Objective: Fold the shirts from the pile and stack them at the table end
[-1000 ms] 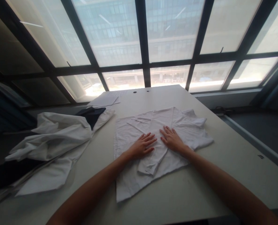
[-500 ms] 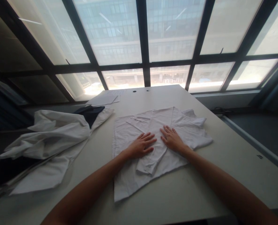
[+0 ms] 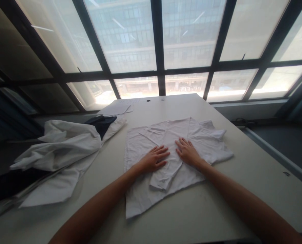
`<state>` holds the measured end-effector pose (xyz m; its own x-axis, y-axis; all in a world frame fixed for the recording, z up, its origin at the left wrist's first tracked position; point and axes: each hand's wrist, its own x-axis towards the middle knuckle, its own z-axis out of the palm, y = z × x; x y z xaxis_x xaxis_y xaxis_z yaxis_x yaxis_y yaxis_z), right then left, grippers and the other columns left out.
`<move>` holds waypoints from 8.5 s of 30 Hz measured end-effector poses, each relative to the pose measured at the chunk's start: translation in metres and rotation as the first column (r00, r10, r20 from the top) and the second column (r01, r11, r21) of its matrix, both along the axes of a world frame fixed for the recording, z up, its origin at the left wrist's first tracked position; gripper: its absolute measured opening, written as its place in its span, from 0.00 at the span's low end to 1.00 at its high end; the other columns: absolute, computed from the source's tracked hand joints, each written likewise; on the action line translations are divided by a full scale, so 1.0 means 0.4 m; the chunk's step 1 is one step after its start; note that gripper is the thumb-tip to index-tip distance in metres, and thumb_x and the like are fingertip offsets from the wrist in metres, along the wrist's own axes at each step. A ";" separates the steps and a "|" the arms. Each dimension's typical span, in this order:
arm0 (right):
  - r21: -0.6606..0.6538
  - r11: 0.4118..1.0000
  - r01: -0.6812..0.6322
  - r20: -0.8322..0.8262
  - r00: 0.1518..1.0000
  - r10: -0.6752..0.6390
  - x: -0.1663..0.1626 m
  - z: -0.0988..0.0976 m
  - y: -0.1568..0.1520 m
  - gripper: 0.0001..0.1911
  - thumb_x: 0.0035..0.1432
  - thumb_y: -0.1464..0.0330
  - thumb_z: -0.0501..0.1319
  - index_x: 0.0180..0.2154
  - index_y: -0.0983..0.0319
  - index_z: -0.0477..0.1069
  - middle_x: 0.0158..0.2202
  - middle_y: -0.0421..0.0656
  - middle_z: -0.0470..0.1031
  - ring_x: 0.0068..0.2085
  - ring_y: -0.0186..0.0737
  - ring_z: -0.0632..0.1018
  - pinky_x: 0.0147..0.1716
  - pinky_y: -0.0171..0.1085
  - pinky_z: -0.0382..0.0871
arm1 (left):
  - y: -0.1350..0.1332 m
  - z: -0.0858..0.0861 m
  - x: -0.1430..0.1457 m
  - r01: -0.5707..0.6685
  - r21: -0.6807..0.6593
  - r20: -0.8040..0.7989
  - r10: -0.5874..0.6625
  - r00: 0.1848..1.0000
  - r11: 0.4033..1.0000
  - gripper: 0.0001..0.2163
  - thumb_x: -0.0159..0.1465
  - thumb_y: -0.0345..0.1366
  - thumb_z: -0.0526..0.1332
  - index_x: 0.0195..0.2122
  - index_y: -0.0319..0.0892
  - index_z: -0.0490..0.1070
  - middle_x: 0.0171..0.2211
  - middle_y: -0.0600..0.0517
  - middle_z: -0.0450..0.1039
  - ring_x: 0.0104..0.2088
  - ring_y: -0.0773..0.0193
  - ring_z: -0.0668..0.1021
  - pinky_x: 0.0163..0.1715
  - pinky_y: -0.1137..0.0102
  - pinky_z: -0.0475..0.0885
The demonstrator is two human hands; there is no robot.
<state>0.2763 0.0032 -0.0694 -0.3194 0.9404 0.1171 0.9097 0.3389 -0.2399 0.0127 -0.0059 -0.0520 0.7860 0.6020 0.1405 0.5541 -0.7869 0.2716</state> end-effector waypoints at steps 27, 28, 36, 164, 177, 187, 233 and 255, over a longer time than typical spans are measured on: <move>0.010 1.000 -0.005 0.011 1.000 0.004 0.007 -0.006 0.012 0.29 0.71 0.61 0.49 0.69 0.64 0.58 0.73 0.52 0.52 0.73 0.49 0.52 0.69 0.50 0.44 | 0.005 -0.004 0.002 -0.004 0.034 0.033 0.003 0.999 0.999 0.23 0.73 0.48 0.55 0.68 0.52 0.64 0.70 0.50 0.59 0.71 0.51 0.59 0.69 0.52 0.54; 0.007 1.000 -0.005 0.011 1.000 0.005 0.006 -0.004 0.011 0.29 0.71 0.61 0.49 0.69 0.64 0.58 0.73 0.52 0.52 0.73 0.49 0.52 0.69 0.50 0.44 | 0.006 -0.004 0.002 -0.004 0.032 0.033 0.003 0.999 0.999 0.23 0.73 0.48 0.55 0.68 0.52 0.64 0.70 0.50 0.59 0.70 0.51 0.59 0.69 0.52 0.54; 0.002 0.999 -0.041 0.015 0.999 0.041 0.008 0.006 0.014 0.30 0.71 0.61 0.49 0.70 0.64 0.57 0.73 0.53 0.51 0.73 0.49 0.51 0.69 0.51 0.44 | 0.007 -0.002 0.001 -0.011 0.020 0.035 0.010 0.999 1.000 0.23 0.73 0.47 0.55 0.68 0.53 0.63 0.70 0.51 0.59 0.70 0.52 0.59 0.69 0.52 0.55; -0.065 0.998 0.011 0.086 0.996 -0.006 0.054 0.002 0.077 0.33 0.73 0.53 0.42 0.72 0.58 0.50 0.75 0.48 0.45 0.74 0.50 0.47 0.69 0.58 0.40 | -0.056 0.048 0.027 0.242 -0.143 -0.090 -0.256 0.963 0.960 0.26 0.74 0.52 0.51 0.72 0.64 0.49 0.72 0.56 0.52 0.72 0.48 0.53 0.69 0.51 0.46; 0.063 0.964 0.258 -0.010 0.966 -0.258 0.087 -0.003 0.097 0.31 0.72 0.57 0.45 0.69 0.65 0.58 0.73 0.55 0.52 0.73 0.51 0.52 0.69 0.54 0.43 | -0.029 0.022 0.028 0.099 -0.074 0.152 -0.087 0.985 0.992 0.21 0.76 0.47 0.49 0.65 0.49 0.68 0.63 0.47 0.69 0.65 0.56 0.69 0.65 0.59 0.62; 0.004 0.980 -0.200 -0.044 0.979 0.200 0.048 0.007 0.070 0.29 0.72 0.58 0.50 0.69 0.61 0.59 0.73 0.48 0.54 0.73 0.43 0.53 0.70 0.49 0.42 | -0.010 -0.001 0.020 -0.208 -0.008 -0.153 0.204 0.967 0.978 0.28 0.75 0.52 0.45 0.73 0.48 0.50 0.74 0.49 0.46 0.73 0.52 0.50 0.70 0.51 0.46; 0.021 0.976 0.215 0.036 0.976 -0.216 0.055 -0.012 0.082 0.30 0.72 0.58 0.46 0.69 0.63 0.58 0.73 0.53 0.53 0.72 0.54 0.54 0.68 0.54 0.47 | 0.087 -0.011 -0.100 -0.422 0.006 -0.230 0.412 0.882 0.906 0.28 0.75 0.54 0.40 0.73 0.54 0.49 0.74 0.51 0.43 0.73 0.48 0.47 0.68 0.43 0.45; 0.023 0.974 0.225 0.033 0.974 -0.225 0.053 -0.012 0.081 0.29 0.72 0.59 0.48 0.69 0.63 0.58 0.72 0.53 0.53 0.72 0.53 0.55 0.68 0.52 0.45 | 0.147 -0.037 -0.197 -0.616 0.119 -0.215 0.626 0.750 0.779 0.27 0.75 0.50 0.42 0.73 0.49 0.53 0.74 0.48 0.47 0.72 0.44 0.53 0.67 0.44 0.51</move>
<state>0.2977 0.0355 -0.0741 -0.1043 0.9863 0.1277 0.9708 0.1288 -0.2022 -0.0660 0.0529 -0.0669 0.2528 0.9667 0.0391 0.9657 -0.2545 0.0505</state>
